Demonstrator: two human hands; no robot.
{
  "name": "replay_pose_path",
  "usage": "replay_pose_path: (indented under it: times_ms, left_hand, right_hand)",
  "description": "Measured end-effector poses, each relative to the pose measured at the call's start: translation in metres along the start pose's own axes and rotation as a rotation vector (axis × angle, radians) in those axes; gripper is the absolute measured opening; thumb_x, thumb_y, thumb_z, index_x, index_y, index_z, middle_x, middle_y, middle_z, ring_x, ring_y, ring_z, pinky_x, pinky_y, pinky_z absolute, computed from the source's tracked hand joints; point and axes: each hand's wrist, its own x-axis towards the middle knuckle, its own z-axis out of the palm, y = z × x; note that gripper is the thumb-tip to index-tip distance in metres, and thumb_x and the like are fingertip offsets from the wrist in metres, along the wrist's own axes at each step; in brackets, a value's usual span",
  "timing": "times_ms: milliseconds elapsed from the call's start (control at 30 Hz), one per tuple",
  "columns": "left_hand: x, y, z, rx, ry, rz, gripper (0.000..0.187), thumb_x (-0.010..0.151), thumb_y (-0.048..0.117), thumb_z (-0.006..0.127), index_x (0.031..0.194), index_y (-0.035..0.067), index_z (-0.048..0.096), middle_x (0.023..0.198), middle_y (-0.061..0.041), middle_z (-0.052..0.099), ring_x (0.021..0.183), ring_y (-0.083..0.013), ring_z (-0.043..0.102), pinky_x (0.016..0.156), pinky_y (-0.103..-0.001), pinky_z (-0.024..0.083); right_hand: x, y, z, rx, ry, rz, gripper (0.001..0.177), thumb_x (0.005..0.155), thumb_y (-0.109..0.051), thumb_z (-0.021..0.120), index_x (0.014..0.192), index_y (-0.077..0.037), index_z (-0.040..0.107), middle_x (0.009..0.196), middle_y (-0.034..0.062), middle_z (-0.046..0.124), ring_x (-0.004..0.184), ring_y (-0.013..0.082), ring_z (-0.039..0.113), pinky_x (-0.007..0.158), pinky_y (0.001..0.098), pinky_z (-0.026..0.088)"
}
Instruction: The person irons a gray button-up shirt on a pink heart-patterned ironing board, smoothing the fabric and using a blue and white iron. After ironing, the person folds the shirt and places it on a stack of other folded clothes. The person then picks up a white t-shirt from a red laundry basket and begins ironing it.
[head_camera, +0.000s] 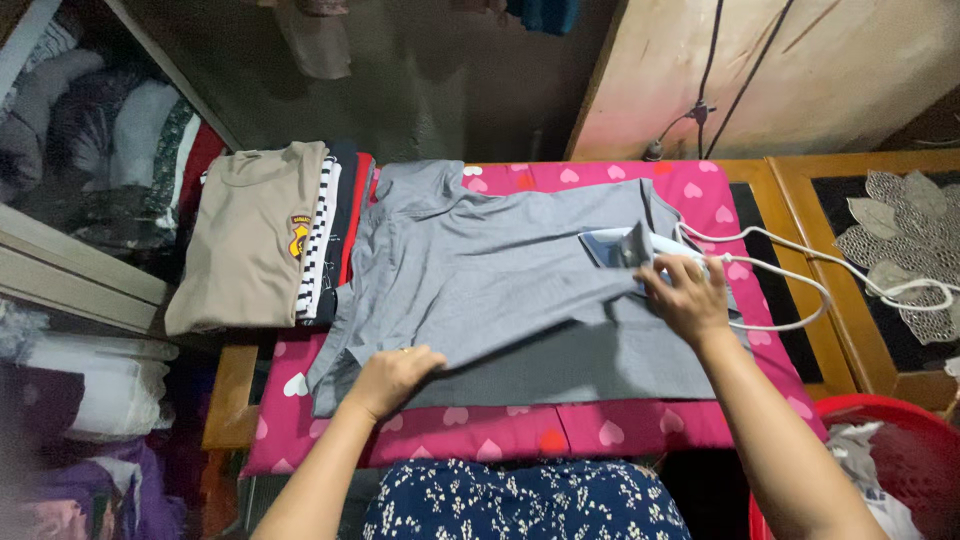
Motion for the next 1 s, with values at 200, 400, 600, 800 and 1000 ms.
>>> replay_pose_path:
  times_ms: [200, 400, 600, 800, 1000]
  left_hand:
    - [-0.019, 0.015, 0.014, 0.099, -0.141, -0.056, 0.017, 0.086, 0.018, 0.062, 0.103, 0.019, 0.066, 0.091, -0.001, 0.063, 0.087, -0.0222, 0.067, 0.066, -0.039, 0.055]
    - [-0.026, 0.008, -0.003, 0.354, 0.028, -0.170, 0.029, 0.070, 0.008, 0.061, 0.097, 0.020, 0.065, 0.098, 0.000, 0.063, 0.096, -0.0227, 0.064, 0.079, -0.042, 0.047]
    - [-0.049, -0.015, -0.020, 0.381, 0.040, -0.449, 0.020, 0.080, 0.004, 0.062, 0.094, 0.019, 0.061, 0.094, -0.001, 0.057, 0.097, -0.0252, 0.062, 0.074, -0.043, 0.053]
    - [-0.067, -0.014, -0.011, 0.273, -0.100, -0.429, 0.022, 0.081, 0.004, 0.062, 0.095, 0.021, 0.060, 0.094, -0.001, 0.056, 0.096, -0.0253, 0.064, 0.067, -0.043, 0.057]
    - [-0.069, -0.011, -0.025, 0.188, -0.145, -0.395, 0.027, 0.075, 0.006, 0.065, 0.096, 0.022, 0.061, 0.098, 0.001, 0.058, 0.100, -0.0254, 0.065, 0.075, -0.043, 0.057]
  right_hand:
    - [-0.113, -0.018, -0.013, 0.019, -0.235, -0.144, 0.030, 0.078, -0.021, 0.075, 0.106, -0.029, 0.067, 0.118, -0.0090, 0.067, 0.118, 0.0082, 0.063, 0.110, 0.0423, 0.031]
    - [-0.115, -0.029, -0.020, 0.185, -0.719, 0.127, 0.068, 0.071, -0.030, 0.073, 0.137, -0.027, 0.058, 0.110, 0.0001, 0.064, 0.103, 0.0186, 0.065, 0.090, 0.0395, 0.044]
    - [-0.107, -0.004, -0.009, 0.261, -0.439, 0.044, 0.032, 0.084, -0.016, 0.067, 0.115, -0.023, 0.065, 0.104, -0.0011, 0.063, 0.097, 0.0220, 0.067, 0.081, 0.0372, 0.051]
    - [-0.138, -0.003, -0.012, 0.201, -0.405, 0.093, 0.033, 0.077, -0.010, 0.064, 0.108, -0.022, 0.067, 0.105, 0.0019, 0.064, 0.098, 0.0235, 0.066, 0.076, 0.0392, 0.054]
    - [-0.171, -0.003, -0.016, 0.285, -0.455, 0.299, 0.033, 0.082, -0.004, 0.064, 0.110, -0.020, 0.066, 0.109, 0.0026, 0.062, 0.101, 0.0288, 0.063, 0.083, 0.0411, 0.056]
